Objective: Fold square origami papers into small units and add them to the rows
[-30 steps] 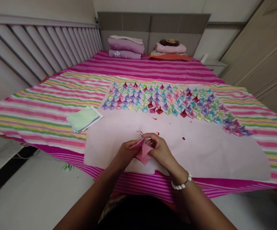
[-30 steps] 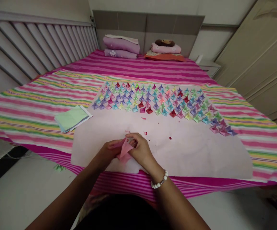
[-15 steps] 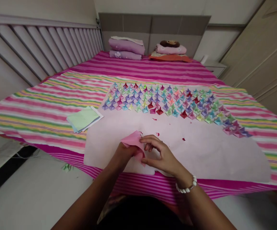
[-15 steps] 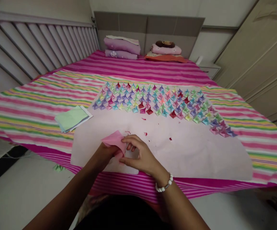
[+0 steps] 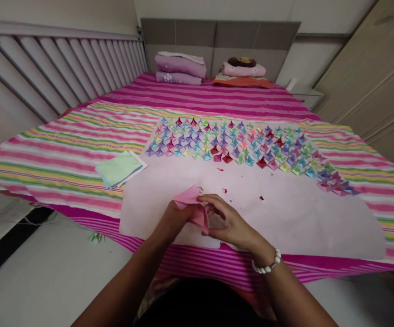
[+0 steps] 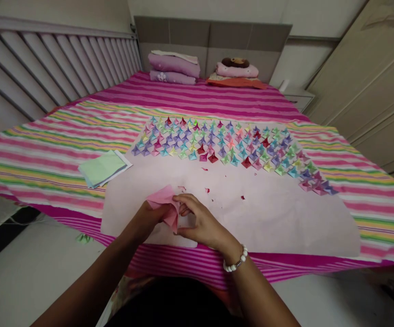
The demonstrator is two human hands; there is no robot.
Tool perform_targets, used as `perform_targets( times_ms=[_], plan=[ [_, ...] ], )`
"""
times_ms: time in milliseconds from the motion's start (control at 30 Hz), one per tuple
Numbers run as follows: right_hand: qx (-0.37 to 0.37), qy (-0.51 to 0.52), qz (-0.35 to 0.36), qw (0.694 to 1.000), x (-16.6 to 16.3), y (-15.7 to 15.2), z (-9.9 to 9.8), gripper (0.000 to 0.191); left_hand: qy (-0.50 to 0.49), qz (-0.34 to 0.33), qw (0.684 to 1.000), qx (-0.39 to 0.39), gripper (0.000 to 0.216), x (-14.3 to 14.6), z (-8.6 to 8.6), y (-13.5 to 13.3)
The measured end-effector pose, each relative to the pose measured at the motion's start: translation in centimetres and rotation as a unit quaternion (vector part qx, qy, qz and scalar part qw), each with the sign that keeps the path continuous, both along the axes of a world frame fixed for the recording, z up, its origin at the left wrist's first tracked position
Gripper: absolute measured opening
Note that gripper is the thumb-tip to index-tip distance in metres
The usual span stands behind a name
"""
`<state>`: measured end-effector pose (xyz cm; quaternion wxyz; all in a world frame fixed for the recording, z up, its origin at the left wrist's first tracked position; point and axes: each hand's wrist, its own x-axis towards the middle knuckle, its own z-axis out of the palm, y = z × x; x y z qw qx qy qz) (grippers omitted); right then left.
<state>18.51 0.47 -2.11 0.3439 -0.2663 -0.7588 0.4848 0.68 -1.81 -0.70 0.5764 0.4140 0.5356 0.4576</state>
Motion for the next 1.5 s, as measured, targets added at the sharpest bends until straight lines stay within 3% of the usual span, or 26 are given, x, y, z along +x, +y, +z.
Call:
perform_targets(
  times_ms=[133,300,500,733,1000,1167,1333,1500],
  plan=[
    [0.001,0.04,-0.044,0.998,-0.4,0.1,-0.3,0.04,0.051,0.01,0.999,-0.005,0.013,0.2,-0.5,0.1],
    [0.007,0.059,-0.084,0.995,-0.7,0.3,-0.5,0.021,0.003,-0.017,0.998,-0.055,0.019,0.7,-0.3,0.1],
    [-0.028,0.058,-0.126,0.99,-0.9,0.1,-1.0,0.022,0.021,-0.047,0.997,-0.061,0.021,0.3,-0.3,0.2],
    [-0.005,0.079,-0.123,0.989,-1.0,0.2,-1.4,0.012,0.053,-0.066,0.995,-0.049,0.02,0.1,0.0,0.4],
    [-0.08,0.101,-0.115,0.985,-1.0,0.2,-1.8,0.017,0.032,-0.064,0.996,-0.052,0.021,-0.2,0.0,0.4],
    [0.026,0.06,-0.145,0.987,-0.5,-0.5,-0.5,0.051,0.078,-0.046,0.996,-0.027,0.03,-0.4,-0.1,0.4],
    [0.077,0.004,-0.081,0.994,0.1,-0.6,0.3,0.036,0.09,-0.054,0.994,-0.033,0.031,-0.5,0.3,0.4],
    [0.1,-0.007,-0.068,0.993,0.0,0.1,0.2,0.016,0.082,-0.076,0.994,-0.017,0.03,-0.4,-0.4,0.3]
  ],
)
